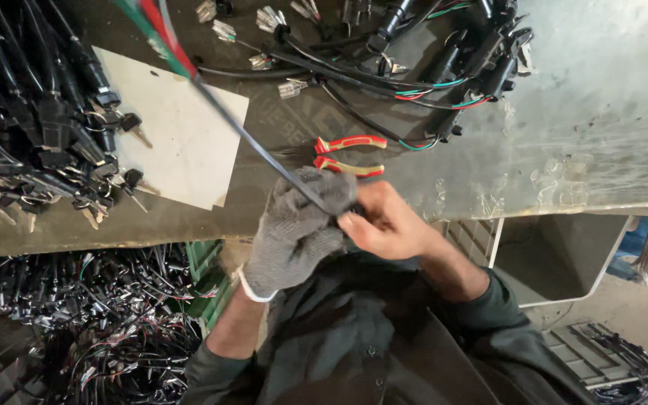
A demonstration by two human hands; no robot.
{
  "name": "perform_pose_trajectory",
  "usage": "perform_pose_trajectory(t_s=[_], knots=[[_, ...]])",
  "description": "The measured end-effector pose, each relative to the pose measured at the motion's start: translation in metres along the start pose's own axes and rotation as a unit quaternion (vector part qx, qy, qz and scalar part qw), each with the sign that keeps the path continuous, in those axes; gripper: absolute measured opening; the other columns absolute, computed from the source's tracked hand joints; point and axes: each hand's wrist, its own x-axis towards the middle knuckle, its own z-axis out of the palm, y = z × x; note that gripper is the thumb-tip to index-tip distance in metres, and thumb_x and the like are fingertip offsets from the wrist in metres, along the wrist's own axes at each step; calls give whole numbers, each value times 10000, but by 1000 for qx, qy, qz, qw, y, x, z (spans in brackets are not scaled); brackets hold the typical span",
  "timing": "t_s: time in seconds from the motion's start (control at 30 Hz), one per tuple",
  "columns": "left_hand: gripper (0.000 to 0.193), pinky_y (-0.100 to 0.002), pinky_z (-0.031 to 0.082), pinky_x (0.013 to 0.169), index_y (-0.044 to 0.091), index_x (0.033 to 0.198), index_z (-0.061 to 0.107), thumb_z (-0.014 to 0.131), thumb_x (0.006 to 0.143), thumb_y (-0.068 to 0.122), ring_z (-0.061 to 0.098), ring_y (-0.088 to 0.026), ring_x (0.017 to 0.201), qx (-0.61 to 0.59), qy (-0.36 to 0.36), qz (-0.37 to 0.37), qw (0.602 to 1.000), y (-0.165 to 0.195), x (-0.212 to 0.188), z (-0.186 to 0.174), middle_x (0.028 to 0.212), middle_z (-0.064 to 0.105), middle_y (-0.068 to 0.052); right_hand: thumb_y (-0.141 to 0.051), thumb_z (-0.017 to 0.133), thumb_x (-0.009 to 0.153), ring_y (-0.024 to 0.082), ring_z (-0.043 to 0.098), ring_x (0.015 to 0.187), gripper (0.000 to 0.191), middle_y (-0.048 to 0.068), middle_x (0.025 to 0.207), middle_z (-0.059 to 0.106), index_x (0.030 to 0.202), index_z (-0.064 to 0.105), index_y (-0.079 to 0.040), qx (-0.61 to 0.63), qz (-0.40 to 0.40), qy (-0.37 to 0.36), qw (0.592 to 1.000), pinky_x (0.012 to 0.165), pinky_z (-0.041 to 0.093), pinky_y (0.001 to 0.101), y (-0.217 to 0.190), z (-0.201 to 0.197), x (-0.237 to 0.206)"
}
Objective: The person holds a black cable against the workbench and uses red-handled pliers to strip insulation from the cable end, exposing inner red and green wires. They repeatedly reposition the cable, cut and pull off insulation sections, and handle finished cable ends among piles of similar cables on the bench.
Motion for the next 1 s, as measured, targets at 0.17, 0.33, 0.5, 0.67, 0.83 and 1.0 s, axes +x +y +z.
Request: perform_pose_trajectory(t_s=[0.17,0.33,0.5,0.67,0.83,1.0], knots=[[283,-470,369,1214,155,1095,746,820,831,223,701,-199,1149,-103,-74,85,988,10,2,-12,1161,754,-14,-247,561,1062,152,597,1274,383,78,1417,621,1337,587,18,81,-137,-180,971,1094,483,327,18,-3,-17],[155,-387,435,1170,102,1088,721,684,938,102,682,-167,1159,-141,23,10,990,9,0,2,1140,752,-23,-300,648,1054,145,512,1256,562,79,1389,593,1490,506,26,174,-28,-36,984,1104,424,340,38,19,-16],[299,-390,430,1192,-12,1322,644,581,1062,122,563,-281,1379,-145,84,-62,984,-5,1,16,1375,658,-137,-396,618,1122,168,477,1274,553,79,1379,507,1469,384,-34,66,-112,220,967,1141,375,336,30,40,10],[368,-324,504,1087,0,1430,524,486,1128,208,620,-176,1199,-280,164,-99,941,-8,-4,20,1294,649,-84,-568,691,862,408,506,1247,746,222,1309,522,1327,501,-17,-439,-141,189,867,1095,383,473,-14,21,19],[317,-260,502,781,9,1299,577,505,1086,233,585,-111,850,-233,173,-138,947,-5,-16,1,1024,638,-52,-539,779,830,396,515,1215,755,181,1303,551,1338,543,-32,-609,-150,206,751,1044,355,533,-31,8,33],[283,-249,501,802,-15,1228,614,518,1110,223,577,-122,905,-173,115,-116,971,7,-17,-6,1157,610,-69,-422,813,849,330,547,1149,633,121,1266,592,1333,590,-82,-618,-88,225,748,974,359,477,-13,10,46]])
